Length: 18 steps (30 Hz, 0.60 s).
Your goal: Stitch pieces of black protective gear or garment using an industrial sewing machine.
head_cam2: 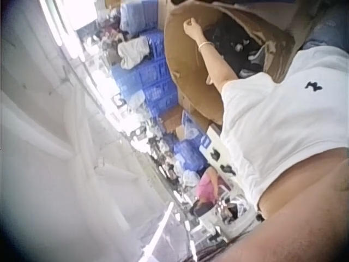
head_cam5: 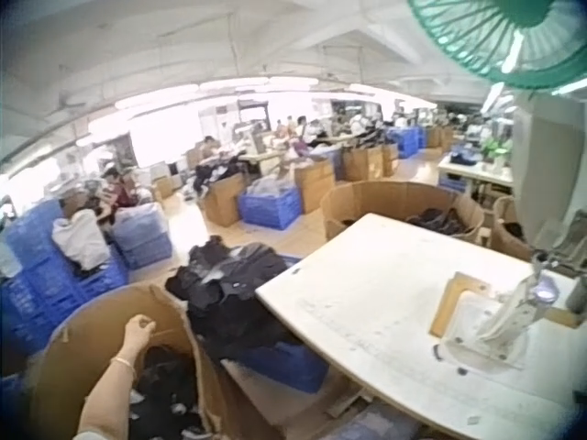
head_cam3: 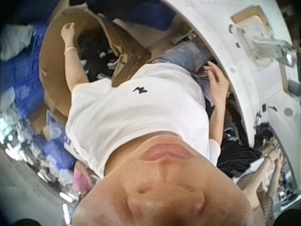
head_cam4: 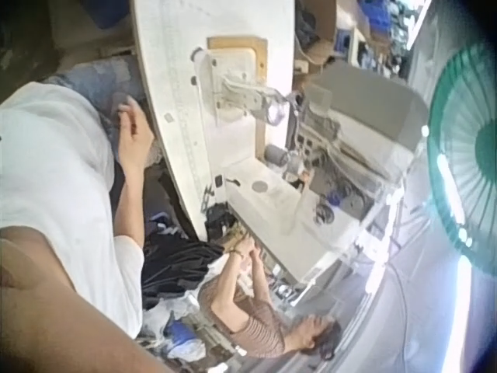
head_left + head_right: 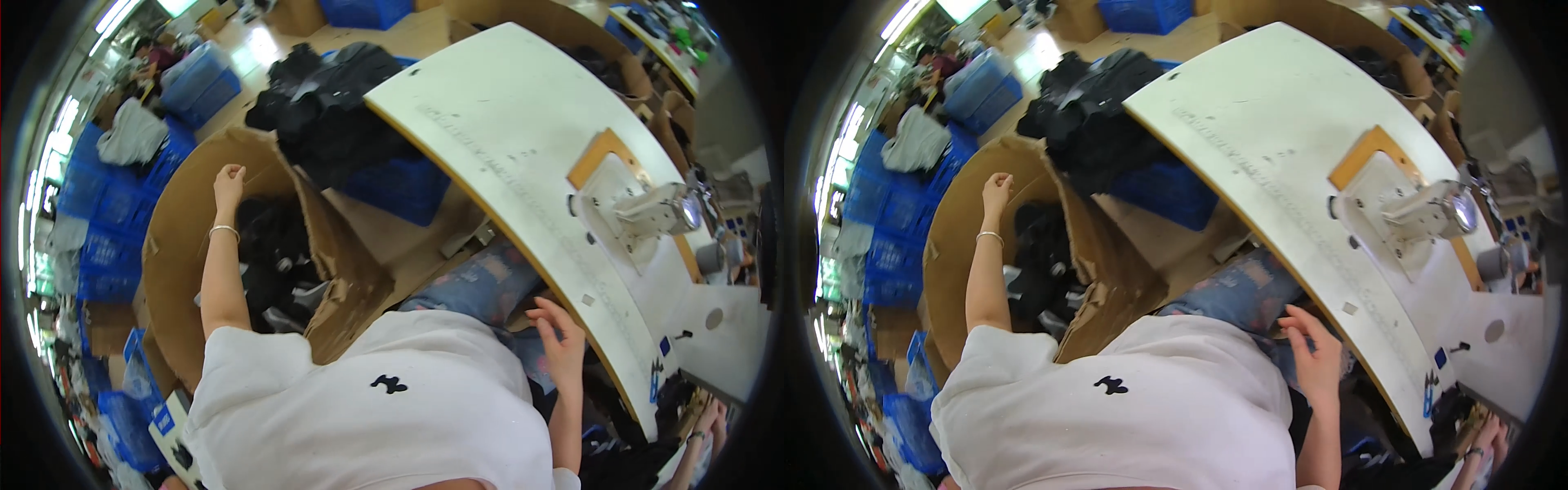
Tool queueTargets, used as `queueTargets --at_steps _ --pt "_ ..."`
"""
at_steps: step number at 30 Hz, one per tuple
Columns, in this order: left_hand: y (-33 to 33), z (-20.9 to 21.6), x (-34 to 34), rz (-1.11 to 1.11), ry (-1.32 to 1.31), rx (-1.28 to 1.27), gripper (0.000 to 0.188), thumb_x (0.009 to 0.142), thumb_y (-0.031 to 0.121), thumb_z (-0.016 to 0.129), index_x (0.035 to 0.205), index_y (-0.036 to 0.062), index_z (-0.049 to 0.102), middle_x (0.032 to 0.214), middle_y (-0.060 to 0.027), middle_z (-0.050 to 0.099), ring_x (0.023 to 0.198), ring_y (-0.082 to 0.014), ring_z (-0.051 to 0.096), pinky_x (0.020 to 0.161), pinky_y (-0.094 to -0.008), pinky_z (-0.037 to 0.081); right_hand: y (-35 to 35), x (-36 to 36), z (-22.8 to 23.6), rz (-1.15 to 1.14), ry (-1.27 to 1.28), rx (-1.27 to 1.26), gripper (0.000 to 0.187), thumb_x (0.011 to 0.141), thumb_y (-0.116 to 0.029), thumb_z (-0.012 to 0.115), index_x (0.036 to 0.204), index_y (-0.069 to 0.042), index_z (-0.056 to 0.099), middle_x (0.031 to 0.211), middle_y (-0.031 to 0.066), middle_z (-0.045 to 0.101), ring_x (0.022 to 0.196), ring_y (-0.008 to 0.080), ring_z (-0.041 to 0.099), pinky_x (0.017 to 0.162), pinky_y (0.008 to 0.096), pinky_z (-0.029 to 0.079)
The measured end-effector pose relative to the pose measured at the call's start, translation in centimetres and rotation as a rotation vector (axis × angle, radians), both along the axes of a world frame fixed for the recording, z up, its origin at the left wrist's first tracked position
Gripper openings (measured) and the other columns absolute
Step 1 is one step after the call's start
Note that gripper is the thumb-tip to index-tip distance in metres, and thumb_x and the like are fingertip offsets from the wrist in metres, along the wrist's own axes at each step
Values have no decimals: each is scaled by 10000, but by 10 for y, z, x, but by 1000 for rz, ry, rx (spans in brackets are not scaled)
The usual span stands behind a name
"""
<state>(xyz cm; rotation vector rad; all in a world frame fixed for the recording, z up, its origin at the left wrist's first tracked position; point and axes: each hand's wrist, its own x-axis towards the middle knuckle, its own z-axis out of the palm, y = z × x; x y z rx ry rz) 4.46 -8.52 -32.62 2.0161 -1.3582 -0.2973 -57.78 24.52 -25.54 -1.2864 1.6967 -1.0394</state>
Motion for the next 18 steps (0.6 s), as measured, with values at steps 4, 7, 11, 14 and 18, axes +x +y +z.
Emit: queueTargets --at_steps 4,7,11,14,18 --pt "-80 -2 -93 -270 139 -56 296 892 251 677 1059 7 674 896 -110 718 764 -190 684 726 -309 538 -10 -4 -3 -27 -19 28 280 916 -39 583 1190 -9 633 962 100 721 853 149 676 806 284 520" --pt "-136 -17 -131 -367 -126 -112 543 854 419 700 1169 -16 621 1096 -206 680 1038 -330 650 912 -382 490 -2 -13 2 -86 2 49 282 918 -61 586 1193 -32 641 981 95 726 884 164 686 816 285 519" --pt "-131 -4 -263 -371 -449 -16 544 853 497 655 1029 -18 634 980 -253 669 917 -455 640 778 -501 512 34 -32 4 -248 -23 97 296 958 -218 582 1197 -52 638 1033 108 718 958 228 686 841 316 522" --pt "-190 -45 -225 -364 -523 68 455 914 463 614 1047 32 677 983 -176 710 881 -331 690 752 -382 545 68 -31 -11 -279 51 -16 357 962 -303 547 1242 -88 606 1032 125 708 933 269 683 841 369 518" --pt "-249 -29 -545 -793 -339 -103 456 911 455 621 1037 20 673 973 -176 705 872 -327 681 751 -382 540 77 -32 -17 -229 -58 41 327 980 -240 528 1256 -81 601 1125 91 691 1026 245 654 876 350 494"
